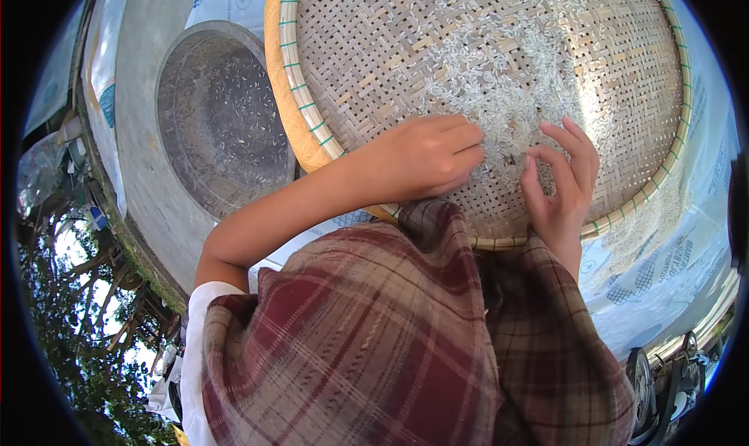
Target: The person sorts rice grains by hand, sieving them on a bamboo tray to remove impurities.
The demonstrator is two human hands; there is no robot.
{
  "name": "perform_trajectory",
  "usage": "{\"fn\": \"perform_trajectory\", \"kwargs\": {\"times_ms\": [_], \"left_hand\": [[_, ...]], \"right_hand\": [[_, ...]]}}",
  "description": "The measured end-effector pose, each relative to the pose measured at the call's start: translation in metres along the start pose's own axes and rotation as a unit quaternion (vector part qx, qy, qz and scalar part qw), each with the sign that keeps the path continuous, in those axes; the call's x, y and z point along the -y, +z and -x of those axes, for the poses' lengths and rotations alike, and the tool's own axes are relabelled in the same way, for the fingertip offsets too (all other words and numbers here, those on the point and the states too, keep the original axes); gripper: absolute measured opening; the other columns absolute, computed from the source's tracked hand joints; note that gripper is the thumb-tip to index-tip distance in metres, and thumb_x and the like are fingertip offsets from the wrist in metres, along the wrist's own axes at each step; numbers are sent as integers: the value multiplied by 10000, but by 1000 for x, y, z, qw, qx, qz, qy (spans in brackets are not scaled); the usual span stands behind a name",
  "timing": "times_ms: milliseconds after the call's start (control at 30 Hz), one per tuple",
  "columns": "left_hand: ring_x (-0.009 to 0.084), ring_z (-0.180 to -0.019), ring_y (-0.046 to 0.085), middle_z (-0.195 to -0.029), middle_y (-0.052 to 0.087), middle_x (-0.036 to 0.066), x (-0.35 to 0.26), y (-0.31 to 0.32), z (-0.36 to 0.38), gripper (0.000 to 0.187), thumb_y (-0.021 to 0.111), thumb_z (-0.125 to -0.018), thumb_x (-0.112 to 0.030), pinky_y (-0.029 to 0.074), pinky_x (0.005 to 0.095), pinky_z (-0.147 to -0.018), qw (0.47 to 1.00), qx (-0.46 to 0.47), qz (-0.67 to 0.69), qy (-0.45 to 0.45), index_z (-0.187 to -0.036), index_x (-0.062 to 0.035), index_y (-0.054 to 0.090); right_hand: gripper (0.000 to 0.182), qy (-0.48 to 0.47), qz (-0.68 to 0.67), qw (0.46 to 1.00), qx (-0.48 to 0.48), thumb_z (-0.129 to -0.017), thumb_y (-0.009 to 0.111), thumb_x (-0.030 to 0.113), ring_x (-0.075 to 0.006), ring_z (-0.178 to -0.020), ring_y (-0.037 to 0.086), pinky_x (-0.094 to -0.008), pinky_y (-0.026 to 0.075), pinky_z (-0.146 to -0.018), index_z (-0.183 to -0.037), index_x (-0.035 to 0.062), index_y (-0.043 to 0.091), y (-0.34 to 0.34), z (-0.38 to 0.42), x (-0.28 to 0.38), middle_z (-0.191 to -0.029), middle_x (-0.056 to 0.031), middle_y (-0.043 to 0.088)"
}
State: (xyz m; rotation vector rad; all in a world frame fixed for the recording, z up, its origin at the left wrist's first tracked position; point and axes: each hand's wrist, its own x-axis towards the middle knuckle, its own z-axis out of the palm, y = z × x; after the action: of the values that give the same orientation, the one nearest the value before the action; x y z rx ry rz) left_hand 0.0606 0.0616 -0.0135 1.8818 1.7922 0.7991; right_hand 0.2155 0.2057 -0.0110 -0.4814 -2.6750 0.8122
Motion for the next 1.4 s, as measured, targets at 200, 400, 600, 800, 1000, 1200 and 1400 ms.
{"fn": "perform_trajectory", "kwargs": {"times_ms": [200, 400, 600, 800, 1000, 1200, 1400], "left_hand": [[184, -744, 537, -800, 500, 51, 0, 4, -2, 224, 587, -613, -79, 473, 278, -620, 983, 27, -138, 113, -825, -7, 578], [197, -742, 537, -801, 501, 61, 2, 4, -6, 192, 633, -649, -57, 469, 288, -616, 997, -72, 35, 9, -824, -7, 571], [206, -718, 528, -778, 484, 65, -2, 10, -4, 204, 643, -653, -50, 466, 295, -606, 1000, -11, -9, 13, -838, -6, 567], [201, -715, 522, -775, 477, 64, -7, 10, -6, 209, 632, -632, -42, 464, 291, -610, 996, -20, -80, 47, -823, 3, 560], [194, -699, 543, -778, 517, 54, -5, 8, -7, 145, 626, -700, -24, 467, 287, -593, 996, -43, 63, -53, -836, -10, 580], [210, -680, 565, -804, 562, 78, 3, -5, 6, 130, 641, -718, -32, 469, 289, -585, 980, -85, 90, -156, -843, -19, 612], [229, -701, 559, -789, 546, 80, -13, 7, 2, 134, 646, -711, -28, 472, 303, -599, 989, -87, 76, -93, -835, -13, 596]], "right_hand": [[172, 3, -8, 1000, -3, -656, 644, 7, -272, -1112, 474, -377, 344, -930, -812, 56, 593, 1, 0, -1, -1083, -57, 566], [162, 12, -16, 1000, 2, -662, 642, 6, -279, -1114, 472, -379, 345, -930, -808, 55, 593, 0, -1, -1, -1078, -60, 565], [146, 17, -7, 1000, -1, -683, 647, 13, -281, -1118, 469, -381, 344, -934, -816, 54, 605, 1, -1, -1, -1079, -60, 565], [150, 24, -9, 1000, -3, -684, 649, 13, -283, -1115, 473, -383, 346, -933, -822, 58, 610, 2, -1, -1, -1080, -58, 566], [154, 16, -3, 1000, 12, -716, 622, -18, -307, -1124, 456, -405, 360, -929, -859, 36, 604, -1, -2, -1, -1096, -85, 547], [156, 18, -7, 1000, 11, -717, 622, -18, -308, -1126, 454, -406, 360, -932, -862, 38, 605, 0, -1, -1, -1095, -86, 547], [155, 20, -7, 1000, 9, -722, 622, -18, -308, -1125, 454, -403, 363, -931, -866, 35, 604, 1, -1, -2, -1096, -87, 544]]}}
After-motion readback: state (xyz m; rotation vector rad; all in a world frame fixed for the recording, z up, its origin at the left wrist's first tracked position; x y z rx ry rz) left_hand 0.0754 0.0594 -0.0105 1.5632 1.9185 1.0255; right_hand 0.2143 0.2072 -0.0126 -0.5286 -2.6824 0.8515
